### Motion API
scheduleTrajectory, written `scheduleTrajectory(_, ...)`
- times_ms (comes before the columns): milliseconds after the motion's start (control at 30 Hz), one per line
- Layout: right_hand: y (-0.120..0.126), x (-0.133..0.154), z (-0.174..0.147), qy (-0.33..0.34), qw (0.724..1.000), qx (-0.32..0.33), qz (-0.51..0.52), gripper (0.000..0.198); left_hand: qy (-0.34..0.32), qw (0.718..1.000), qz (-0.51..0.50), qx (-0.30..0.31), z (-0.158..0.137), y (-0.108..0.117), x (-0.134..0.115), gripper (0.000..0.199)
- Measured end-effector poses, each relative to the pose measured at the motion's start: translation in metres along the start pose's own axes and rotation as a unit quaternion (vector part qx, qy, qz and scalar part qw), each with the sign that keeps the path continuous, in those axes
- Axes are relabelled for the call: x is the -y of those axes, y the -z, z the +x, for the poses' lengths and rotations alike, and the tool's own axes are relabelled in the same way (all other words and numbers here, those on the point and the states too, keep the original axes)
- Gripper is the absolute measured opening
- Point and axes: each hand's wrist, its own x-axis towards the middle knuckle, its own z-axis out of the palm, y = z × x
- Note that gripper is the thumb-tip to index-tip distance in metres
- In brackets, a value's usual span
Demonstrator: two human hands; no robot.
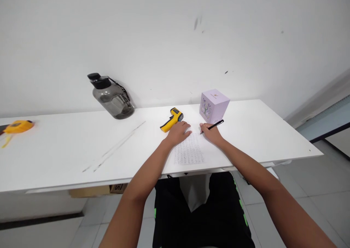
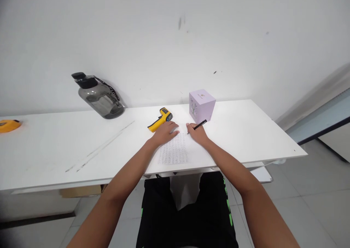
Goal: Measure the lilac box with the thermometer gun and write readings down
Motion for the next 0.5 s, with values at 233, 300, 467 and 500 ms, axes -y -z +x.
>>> scheduleTrajectory(233,0.0002,0.0020,0.0020,-0.016,1.000,0.015,-0.014,0.041,0.000,1.000,-0.002,0.000,-0.0004,0.0010,-0.0014,0.032)
scheduleTrajectory(300,0.0007,0.0028,0.0024,-0.019,0.999,0.024,-0.013,0.040,0.001,1.000,-0.005,-0.001,-0.0002,0.0011,-0.0016,0.032)
scheduleTrajectory(467,0.0015,0.0046,0.0022,-0.018,0.999,0.038,-0.011,0.040,-0.003,1.000,-0.004,-0.003,0.0001,-0.0004,-0.0001,0.032)
scheduleTrajectory(500,0.0017,0.0048,0.0021,-0.019,0.999,0.037,-0.011,0.040,-0.005,1.000,-0.004,-0.005,0.0000,-0.0009,0.0004,0.032)
